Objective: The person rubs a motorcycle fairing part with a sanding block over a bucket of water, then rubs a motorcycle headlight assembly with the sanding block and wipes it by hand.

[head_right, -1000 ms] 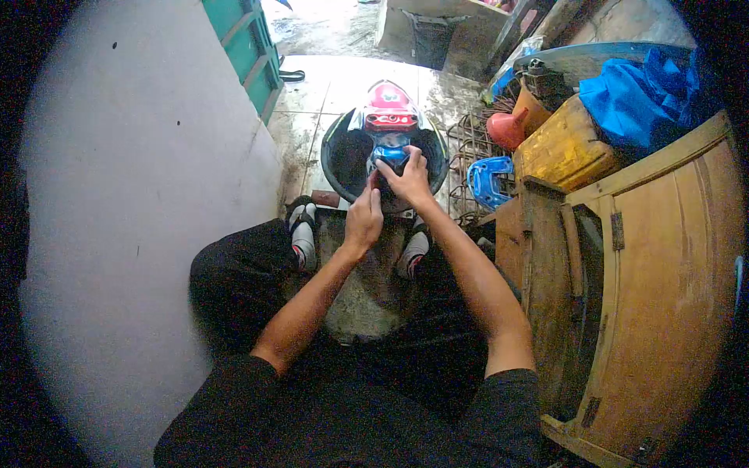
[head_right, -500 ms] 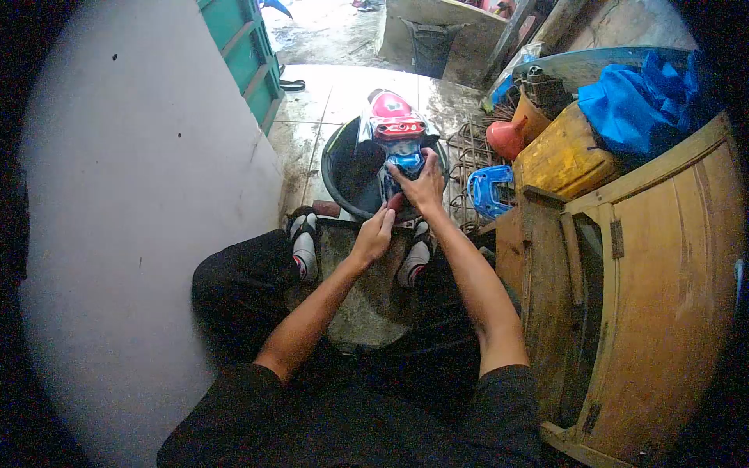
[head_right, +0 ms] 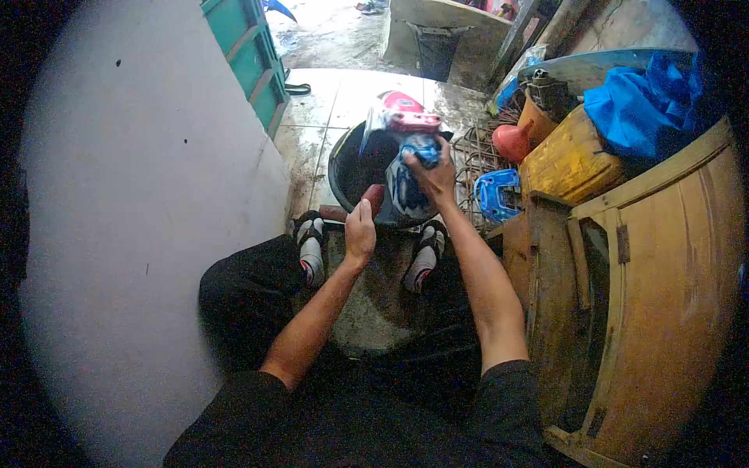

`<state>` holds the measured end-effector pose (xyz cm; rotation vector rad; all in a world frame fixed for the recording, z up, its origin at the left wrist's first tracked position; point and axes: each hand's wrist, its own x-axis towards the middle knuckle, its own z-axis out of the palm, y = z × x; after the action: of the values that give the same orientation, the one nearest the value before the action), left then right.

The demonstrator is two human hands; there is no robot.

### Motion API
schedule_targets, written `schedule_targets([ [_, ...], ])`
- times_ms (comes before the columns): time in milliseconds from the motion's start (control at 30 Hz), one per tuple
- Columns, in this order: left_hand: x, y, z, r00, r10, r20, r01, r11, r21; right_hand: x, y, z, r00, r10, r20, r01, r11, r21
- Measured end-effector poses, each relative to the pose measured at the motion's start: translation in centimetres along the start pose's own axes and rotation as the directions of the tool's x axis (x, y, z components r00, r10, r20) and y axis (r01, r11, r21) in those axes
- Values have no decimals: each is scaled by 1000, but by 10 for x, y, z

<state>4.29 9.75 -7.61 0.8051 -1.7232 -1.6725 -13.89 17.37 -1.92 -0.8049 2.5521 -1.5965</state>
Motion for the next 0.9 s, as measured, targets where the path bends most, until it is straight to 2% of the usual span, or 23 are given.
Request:
schedule_targets([
  [33,1,-1,0,1000,1,-3,-1,1000,-7,4,-5,-3,1000,17,-13,-15,991,132],
  [67,2,-3,0,1000,-7,15,8,999,-41,5,-8,-12,996,40,-76,-32,994,102],
  [100,3,-3,-2,999,-16,33,18,997,-74,13,0,-12,989,72,-130,-47,982,181],
  [167,6,9,-9,1000,-7,-26,5,994,-105,26,14,-20,984,145,-101,-96,918,384],
  [233,13,21,-15,997,0,-80,-11,990,-138,36,15,-34,986,149,-78,-98,886,453],
  [300,22,30,-23,986,-7,-169,-53,935,-350,43,19,-52,986,154,-58,-102,849,518],
  [333,26,37,-35,995,-71,-67,43,935,-352,46,19,-62,991,135,25,-121,768,629],
  [367,28,45,-41,995,-70,-67,42,934,-355,48,20,-67,989,103,106,-148,672,725],
  [400,32,51,-45,996,-83,-25,66,912,-405,33,-13,-76,975,122,185,-220,649,729],
  [467,37,62,-52,996,-61,62,83,882,-463,17,-56,-89,973,120,197,-224,690,688],
  [533,36,82,-55,991,-84,103,124,864,-489,23,-41,-96,974,26,225,-164,765,623],
  [633,32,111,-59,974,-122,189,210,798,-565,8,-49,-96,981,-3,193,-115,796,595],
  [700,31,125,-58,961,-138,239,260,749,-610,-12,-71,-90,953,197,232,-295,784,546],
  [767,31,136,-54,962,-58,267,217,756,-618,-16,-54,-78,939,166,301,-319,748,582],
  [833,36,128,-50,957,-76,279,240,748,-619,-23,-47,-62,936,108,336,-294,766,572],
  [867,38,124,-51,963,-118,244,242,779,-579,-19,-11,-51,946,167,279,-296,798,524],
  [900,39,119,-52,967,-156,203,243,808,-537,-32,-45,-49,905,242,349,-408,722,559],
])
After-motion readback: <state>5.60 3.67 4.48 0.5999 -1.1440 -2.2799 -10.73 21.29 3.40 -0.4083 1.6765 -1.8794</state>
